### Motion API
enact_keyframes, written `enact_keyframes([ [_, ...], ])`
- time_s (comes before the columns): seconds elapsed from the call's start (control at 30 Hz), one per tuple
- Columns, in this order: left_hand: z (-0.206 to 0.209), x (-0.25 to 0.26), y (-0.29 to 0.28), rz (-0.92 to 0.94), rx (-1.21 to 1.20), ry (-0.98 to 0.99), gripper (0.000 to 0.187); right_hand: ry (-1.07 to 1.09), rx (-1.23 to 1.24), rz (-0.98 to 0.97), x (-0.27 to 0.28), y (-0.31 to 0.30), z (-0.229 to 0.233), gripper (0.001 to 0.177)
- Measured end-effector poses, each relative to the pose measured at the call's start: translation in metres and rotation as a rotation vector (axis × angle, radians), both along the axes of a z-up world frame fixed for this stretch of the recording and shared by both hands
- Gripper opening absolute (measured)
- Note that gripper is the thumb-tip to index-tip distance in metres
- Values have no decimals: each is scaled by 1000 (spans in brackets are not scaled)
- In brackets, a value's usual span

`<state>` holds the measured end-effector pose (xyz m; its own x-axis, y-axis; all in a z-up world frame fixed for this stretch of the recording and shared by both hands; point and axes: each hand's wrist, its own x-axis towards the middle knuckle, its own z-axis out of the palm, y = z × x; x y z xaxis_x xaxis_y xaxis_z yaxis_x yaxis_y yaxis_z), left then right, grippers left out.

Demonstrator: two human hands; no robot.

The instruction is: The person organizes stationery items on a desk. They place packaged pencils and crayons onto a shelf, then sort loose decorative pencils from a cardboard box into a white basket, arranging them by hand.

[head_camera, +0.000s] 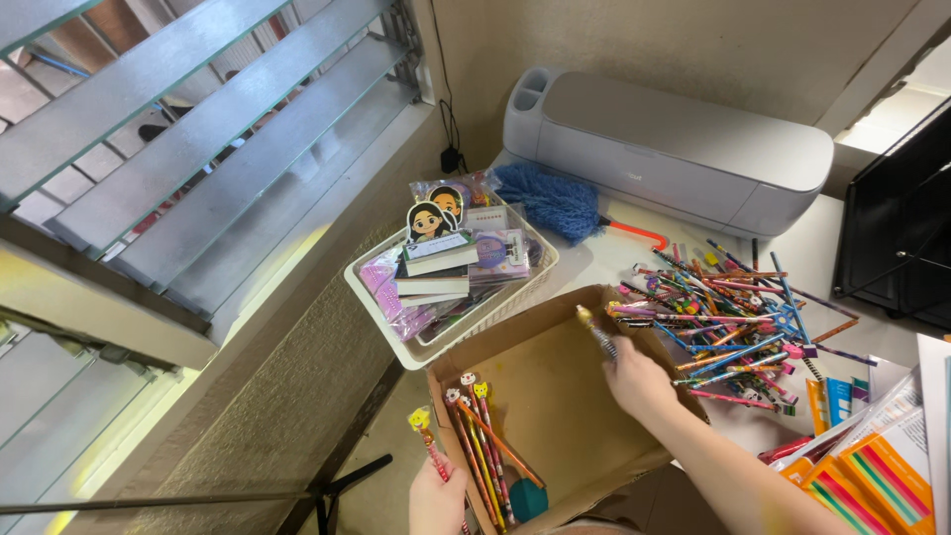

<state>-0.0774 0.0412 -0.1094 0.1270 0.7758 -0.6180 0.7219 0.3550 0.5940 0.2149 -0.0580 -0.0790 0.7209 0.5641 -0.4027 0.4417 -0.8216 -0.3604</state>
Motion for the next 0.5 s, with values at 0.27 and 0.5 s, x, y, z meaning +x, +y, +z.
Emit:
enact_keyframes([
  [0.27,5,41,-15,-374,550,-66,43,-241,87,303,-15,-18,-52,73],
  [0.5,4,169,-25,-567,-46,-110,49,-80,322,249,-25,-66,23,36],
])
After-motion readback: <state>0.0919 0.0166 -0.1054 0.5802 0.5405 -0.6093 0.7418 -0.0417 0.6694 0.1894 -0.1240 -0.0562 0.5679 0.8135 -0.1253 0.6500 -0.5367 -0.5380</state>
